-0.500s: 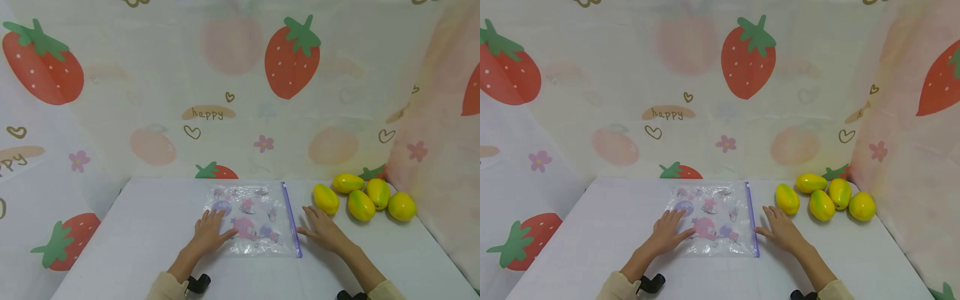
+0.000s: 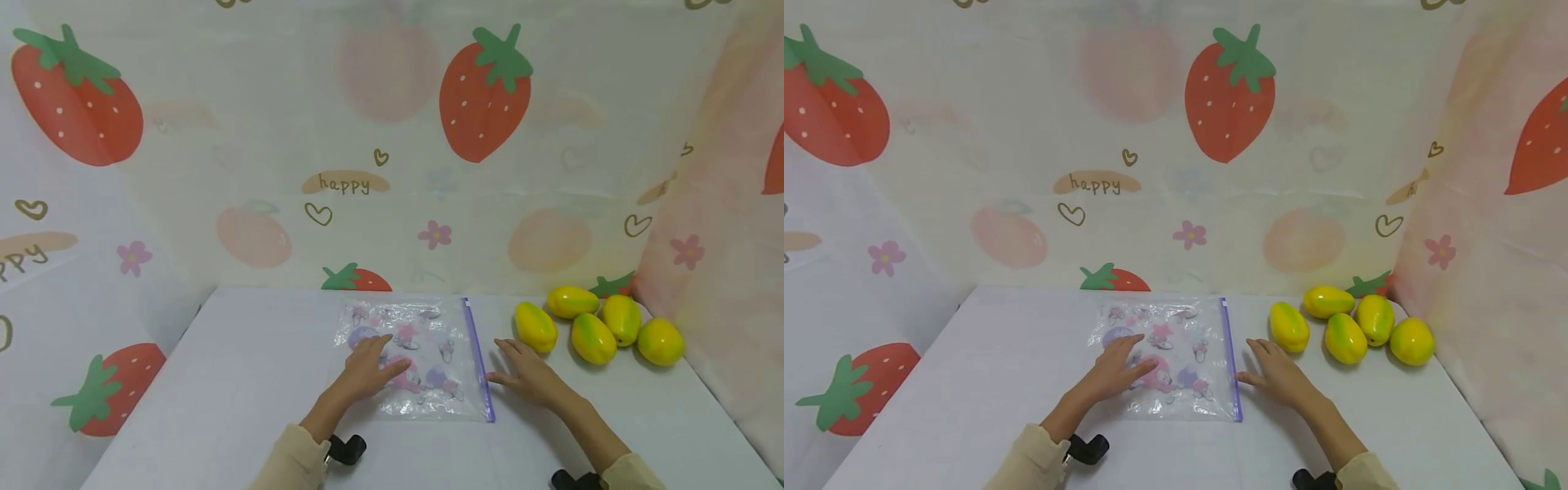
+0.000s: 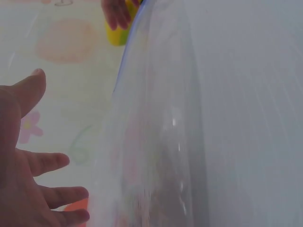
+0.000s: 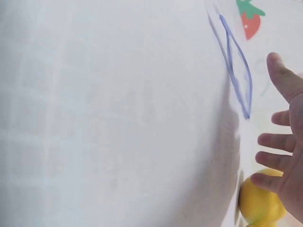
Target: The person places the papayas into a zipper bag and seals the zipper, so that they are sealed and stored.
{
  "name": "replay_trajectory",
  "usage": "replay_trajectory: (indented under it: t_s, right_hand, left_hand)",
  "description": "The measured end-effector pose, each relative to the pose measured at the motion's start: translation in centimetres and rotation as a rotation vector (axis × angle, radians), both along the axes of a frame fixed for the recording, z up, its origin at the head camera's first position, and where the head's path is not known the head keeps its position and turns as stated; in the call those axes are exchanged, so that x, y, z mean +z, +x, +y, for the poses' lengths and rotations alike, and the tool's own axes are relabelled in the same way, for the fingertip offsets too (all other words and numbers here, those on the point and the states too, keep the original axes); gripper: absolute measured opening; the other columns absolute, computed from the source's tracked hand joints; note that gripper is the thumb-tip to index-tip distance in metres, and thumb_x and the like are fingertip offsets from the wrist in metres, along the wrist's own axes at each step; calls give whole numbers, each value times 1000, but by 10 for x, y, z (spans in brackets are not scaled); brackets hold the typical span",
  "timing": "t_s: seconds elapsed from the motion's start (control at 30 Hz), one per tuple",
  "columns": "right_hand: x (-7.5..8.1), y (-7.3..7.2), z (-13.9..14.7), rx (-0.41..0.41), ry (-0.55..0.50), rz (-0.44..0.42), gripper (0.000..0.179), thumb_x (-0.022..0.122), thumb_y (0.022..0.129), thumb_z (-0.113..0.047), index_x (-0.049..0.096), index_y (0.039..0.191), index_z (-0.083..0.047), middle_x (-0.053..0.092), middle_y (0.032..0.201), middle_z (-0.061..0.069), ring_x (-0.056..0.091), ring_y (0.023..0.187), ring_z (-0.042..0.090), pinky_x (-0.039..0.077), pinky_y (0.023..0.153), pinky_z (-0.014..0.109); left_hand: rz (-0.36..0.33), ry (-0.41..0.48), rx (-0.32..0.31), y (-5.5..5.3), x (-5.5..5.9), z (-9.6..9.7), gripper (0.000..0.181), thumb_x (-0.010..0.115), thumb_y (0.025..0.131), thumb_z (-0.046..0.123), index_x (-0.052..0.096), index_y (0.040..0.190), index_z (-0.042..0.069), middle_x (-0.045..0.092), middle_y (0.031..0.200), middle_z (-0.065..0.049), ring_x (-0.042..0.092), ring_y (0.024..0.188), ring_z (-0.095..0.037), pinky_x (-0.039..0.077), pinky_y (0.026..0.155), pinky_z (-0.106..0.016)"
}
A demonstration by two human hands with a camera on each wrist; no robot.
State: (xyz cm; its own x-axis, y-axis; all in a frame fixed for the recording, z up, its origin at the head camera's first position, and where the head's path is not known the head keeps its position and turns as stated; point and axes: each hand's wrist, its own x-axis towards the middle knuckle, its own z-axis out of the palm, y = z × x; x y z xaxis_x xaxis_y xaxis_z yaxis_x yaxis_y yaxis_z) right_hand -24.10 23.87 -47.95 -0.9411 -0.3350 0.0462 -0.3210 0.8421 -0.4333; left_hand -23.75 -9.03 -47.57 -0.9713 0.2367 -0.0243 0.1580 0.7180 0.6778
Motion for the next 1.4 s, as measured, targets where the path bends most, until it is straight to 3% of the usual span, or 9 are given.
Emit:
replay_trajectory:
  t_s: [0.23, 0.43, 0.83, 1.4]
  right_hand:
    - [1, -3, 1, 22, 5, -9, 73, 64, 91, -46, 42, 144, -1, 43, 145, 29, 41, 133, 47, 35, 106, 62]
    - [1, -2, 3, 27, 16, -31, 69, 66, 90, -43, 46, 142, -2, 46, 143, 28, 43, 131, 45, 37, 106, 61]
    - [0, -4, 0, 68, 31, -20, 60, 70, 88, -34, 53, 136, -2, 53, 136, 24, 50, 125, 42, 42, 103, 58]
    - [-3, -6, -4, 121, 36, -12, 51, 72, 87, -25, 59, 129, -1, 59, 131, 21, 53, 123, 40, 44, 102, 56]
  left_hand:
    - [35, 48, -47, -4, 3, 20, 71, 61, 91, 49, 41, 145, 7, 42, 149, -19, 33, 141, -40, 24, 112, -65]
    - [7, 86, -62, -5, 4, 41, 69, 60, 92, 48, 43, 145, 8, 42, 150, -17, 33, 141, -39, 28, 111, -63]
    - [-14, 62, -62, -8, 5, 77, 64, 60, 92, 48, 44, 145, 14, 43, 150, -13, 37, 141, -34, 34, 112, -54]
    - [6, 129, -91, -13, -5, 114, 51, 65, 92, 33, 54, 136, 9, 54, 141, -12, 47, 134, -31, 39, 110, -46]
